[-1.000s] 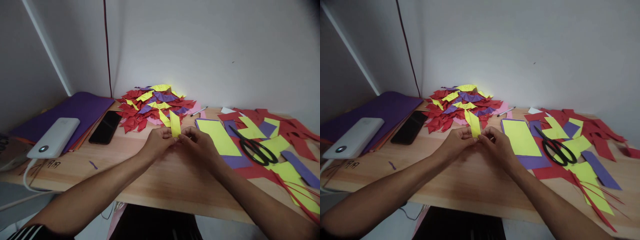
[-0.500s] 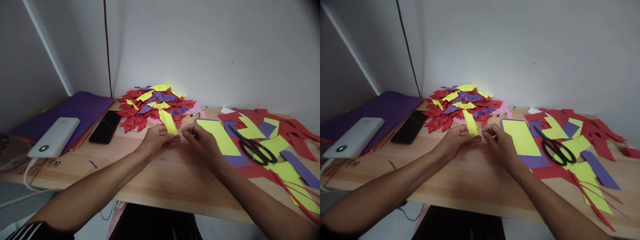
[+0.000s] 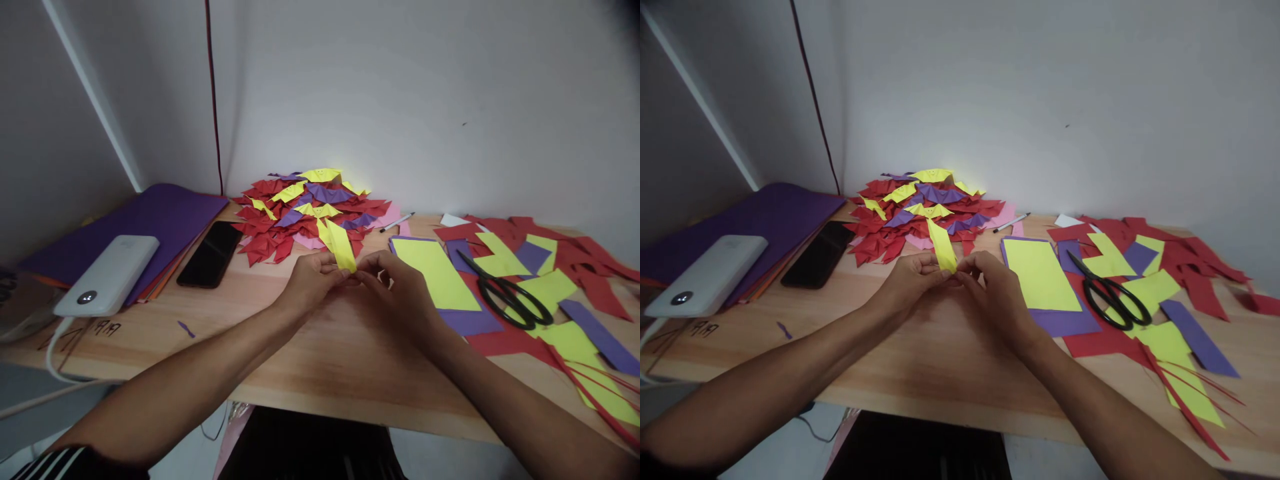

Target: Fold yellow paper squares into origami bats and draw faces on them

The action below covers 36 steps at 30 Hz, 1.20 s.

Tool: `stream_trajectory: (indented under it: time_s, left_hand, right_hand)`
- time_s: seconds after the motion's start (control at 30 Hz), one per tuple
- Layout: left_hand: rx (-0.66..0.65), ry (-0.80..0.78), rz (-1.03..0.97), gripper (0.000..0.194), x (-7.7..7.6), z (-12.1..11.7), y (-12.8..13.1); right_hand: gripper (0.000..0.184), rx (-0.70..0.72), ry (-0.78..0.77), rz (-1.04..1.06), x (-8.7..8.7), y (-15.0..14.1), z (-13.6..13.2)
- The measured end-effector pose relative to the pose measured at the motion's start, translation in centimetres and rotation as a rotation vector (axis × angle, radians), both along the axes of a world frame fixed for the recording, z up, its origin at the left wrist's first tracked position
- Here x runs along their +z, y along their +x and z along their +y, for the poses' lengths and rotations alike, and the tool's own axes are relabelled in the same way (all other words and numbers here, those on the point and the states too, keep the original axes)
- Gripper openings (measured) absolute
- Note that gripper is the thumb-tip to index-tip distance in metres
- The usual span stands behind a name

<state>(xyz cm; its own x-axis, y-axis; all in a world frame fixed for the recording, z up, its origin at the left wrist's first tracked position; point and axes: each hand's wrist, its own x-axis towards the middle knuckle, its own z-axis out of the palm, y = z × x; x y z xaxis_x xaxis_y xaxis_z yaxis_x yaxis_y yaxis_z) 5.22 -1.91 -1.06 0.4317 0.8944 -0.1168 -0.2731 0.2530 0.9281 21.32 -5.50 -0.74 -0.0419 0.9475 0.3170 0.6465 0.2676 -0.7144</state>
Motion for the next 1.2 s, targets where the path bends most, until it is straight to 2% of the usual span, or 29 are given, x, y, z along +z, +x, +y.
stream_trajectory:
  time_s: [0.1,0.2,0.4,0.63,0.97,1.2]
  left_hand:
    - [-0.007,0.013,0.001,0.029,-0.04,-0.01,0.04]
    - [-0.003,0.032,0.044,0.027,-0.08,-0.09,0.11]
    - [-0.014,0.043,0.083,0.026,-0.14,-0.30,0.17]
    - [0.000,0.112,0.167,0.021,-0.03,-0.02,0.09]
    - [-0.015,0.134,0.171,0.020,-0.01,-0.22,0.08]
    - [-0.032,0.128,0.230,0.027,0.16,-0.17,0.03]
  right_hand:
    - [0.005,-0.002,0.029,-0.074,0.26,-0.05,-0.04]
    - [0.007,-0.007,-0.009,-0.106,0.36,0.01,0.03]
    - [0.009,0.078,-0.161,-0.026,-0.29,0.50,0.43]
    - [0.008,0.086,-0.217,0.073,-0.30,0.62,0.50]
    - [0.011,0.089,-0.170,0.002,-0.42,0.46,0.27]
    - [0.020,0.131,-0.206,0.014,-0.16,0.72,0.64]
